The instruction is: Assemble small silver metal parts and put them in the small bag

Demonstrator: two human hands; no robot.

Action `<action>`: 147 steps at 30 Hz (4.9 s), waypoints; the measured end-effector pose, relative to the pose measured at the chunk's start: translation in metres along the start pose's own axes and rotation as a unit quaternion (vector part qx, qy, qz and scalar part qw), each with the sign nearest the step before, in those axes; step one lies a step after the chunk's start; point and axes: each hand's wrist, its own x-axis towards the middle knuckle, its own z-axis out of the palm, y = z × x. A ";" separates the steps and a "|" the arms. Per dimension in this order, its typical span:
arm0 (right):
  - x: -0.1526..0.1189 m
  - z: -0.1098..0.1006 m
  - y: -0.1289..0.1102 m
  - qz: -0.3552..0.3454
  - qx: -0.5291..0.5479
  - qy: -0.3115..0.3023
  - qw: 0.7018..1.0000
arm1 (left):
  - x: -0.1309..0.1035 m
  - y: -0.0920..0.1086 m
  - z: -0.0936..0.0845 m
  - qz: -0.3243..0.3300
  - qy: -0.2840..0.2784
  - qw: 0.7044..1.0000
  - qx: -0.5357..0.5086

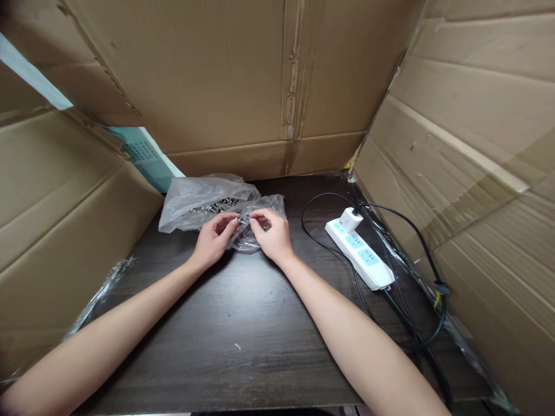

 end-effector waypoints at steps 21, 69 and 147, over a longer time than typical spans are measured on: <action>-0.004 0.002 -0.003 -0.056 -0.036 -0.034 0.997 | 0.001 -0.005 0.002 0.001 0.023 0.999 -0.025; 0.000 0.006 0.013 0.048 0.080 -0.046 0.995 | -0.002 -0.002 0.003 0.005 0.000 1.000 0.003; 0.003 0.003 -0.004 0.124 0.138 -0.043 0.982 | -0.011 0.009 0.002 0.083 -0.006 0.993 0.078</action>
